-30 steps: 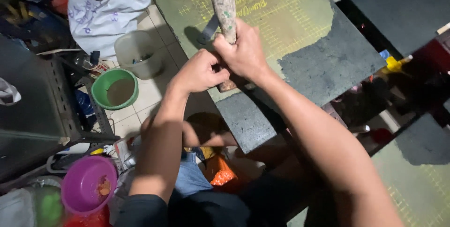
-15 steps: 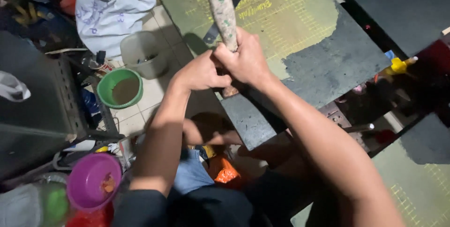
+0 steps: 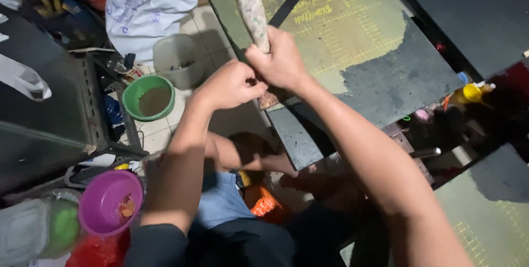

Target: Using a hand scraper to remove dried ink or residue from a screen printing frame surface.

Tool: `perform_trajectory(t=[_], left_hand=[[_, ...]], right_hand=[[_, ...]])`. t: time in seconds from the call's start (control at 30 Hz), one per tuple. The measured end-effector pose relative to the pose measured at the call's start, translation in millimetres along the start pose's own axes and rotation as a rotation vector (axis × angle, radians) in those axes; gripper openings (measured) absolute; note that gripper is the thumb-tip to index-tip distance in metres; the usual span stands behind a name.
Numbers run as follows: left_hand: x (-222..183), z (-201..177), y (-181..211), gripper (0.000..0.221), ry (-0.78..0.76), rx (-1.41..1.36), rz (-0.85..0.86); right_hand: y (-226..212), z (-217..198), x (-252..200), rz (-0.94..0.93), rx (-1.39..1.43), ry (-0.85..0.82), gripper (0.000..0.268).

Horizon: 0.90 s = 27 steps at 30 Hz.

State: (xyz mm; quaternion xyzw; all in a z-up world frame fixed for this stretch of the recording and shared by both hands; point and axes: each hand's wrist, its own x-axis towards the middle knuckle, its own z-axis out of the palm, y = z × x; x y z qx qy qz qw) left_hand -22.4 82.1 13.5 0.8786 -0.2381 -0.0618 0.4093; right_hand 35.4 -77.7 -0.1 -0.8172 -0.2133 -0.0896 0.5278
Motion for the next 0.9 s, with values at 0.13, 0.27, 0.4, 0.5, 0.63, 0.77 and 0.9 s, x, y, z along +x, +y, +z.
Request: perform_trajectory(t=[0.13,0.27,0.4,0.5,0.63,0.77,0.9], left_hand=[[-7.0,-1.5,-17.9,0.041,0.021,-0.023,-0.045],[-13.2,3.9,-19.5,0.040,0.001,0.003,-0.050],[-18.3,6.9,-17.2,0.039,-0.009,-0.022,-0.046],[-14.0,6.5,-20.9,0.038,-0.012,-0.028,-0.025],[-26.8,10.5,-11.9,0.038,-0.024,0.010,-0.050],[-24.7,7.4,-19.4,0.033,0.013,-0.088,0.000],[-30.0,10.7,-20.8,0.030,0.013,-0.074,0.002]], right_hand=[[-1.7,14.4,2.6,0.027,-0.034,-0.008,0.020],[-1.8,18.6,-3.8,0.089,-0.062,-0.051,0.023],[-12.8,14.3,-13.7,0.135,-0.092,-0.060,0.023],[-18.8,12.4,-10.6,0.137,-0.078,-0.032,0.020],[-25.2,10.4,-24.3,0.047,-0.127,-0.063,0.024],[-9.2,17.1,-15.5,0.110,-0.107,-0.008,0.022],[-17.0,20.8,-25.3,0.115,-0.088,-0.002,0.026]])
